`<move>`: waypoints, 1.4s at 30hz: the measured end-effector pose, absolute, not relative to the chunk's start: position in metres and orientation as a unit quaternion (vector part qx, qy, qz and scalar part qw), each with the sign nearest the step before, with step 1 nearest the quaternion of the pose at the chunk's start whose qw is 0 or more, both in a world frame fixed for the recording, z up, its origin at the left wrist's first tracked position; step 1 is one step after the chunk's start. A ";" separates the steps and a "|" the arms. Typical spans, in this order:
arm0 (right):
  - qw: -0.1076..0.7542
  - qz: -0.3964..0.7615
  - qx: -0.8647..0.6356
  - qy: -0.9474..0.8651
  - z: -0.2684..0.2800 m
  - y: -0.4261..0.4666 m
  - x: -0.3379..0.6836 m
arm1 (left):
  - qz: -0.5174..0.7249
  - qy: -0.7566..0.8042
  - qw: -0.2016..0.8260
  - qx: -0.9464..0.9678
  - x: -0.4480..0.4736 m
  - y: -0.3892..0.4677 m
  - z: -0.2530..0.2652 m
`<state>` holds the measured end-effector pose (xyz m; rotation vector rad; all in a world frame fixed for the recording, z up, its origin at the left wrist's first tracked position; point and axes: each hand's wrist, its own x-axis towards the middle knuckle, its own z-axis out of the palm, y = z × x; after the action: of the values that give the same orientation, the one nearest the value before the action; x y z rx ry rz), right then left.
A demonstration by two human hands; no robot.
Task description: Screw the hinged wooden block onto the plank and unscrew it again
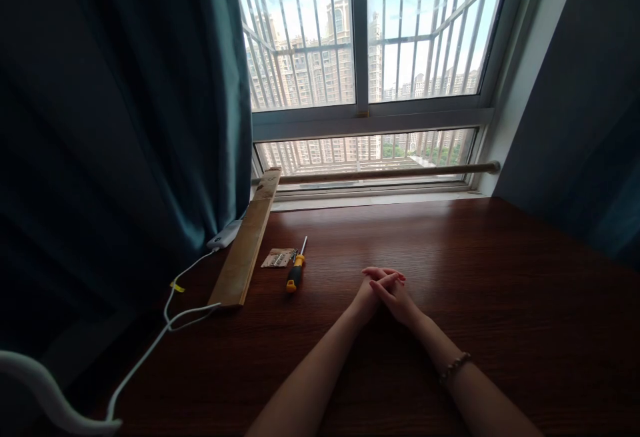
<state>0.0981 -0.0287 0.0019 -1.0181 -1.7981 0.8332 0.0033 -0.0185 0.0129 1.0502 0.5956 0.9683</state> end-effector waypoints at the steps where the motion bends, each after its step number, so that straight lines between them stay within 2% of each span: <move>1: 0.441 0.335 -0.411 -0.724 0.001 -0.028 0.098 | 0.438 0.269 0.714 0.476 0.003 -0.018 0.012; 36: 0.448 0.311 -0.416 -0.728 0.002 -0.031 0.097 | 0.426 0.279 0.704 0.495 0.001 -0.020 0.013; 42: 0.449 0.320 -0.410 -0.726 0.003 -0.032 0.097 | 0.431 0.279 0.670 0.537 0.001 -0.019 0.015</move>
<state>0.0974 -0.0317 0.0026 -1.0142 -1.7960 0.7923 0.0014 -0.0193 0.0150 1.2104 0.6290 0.9705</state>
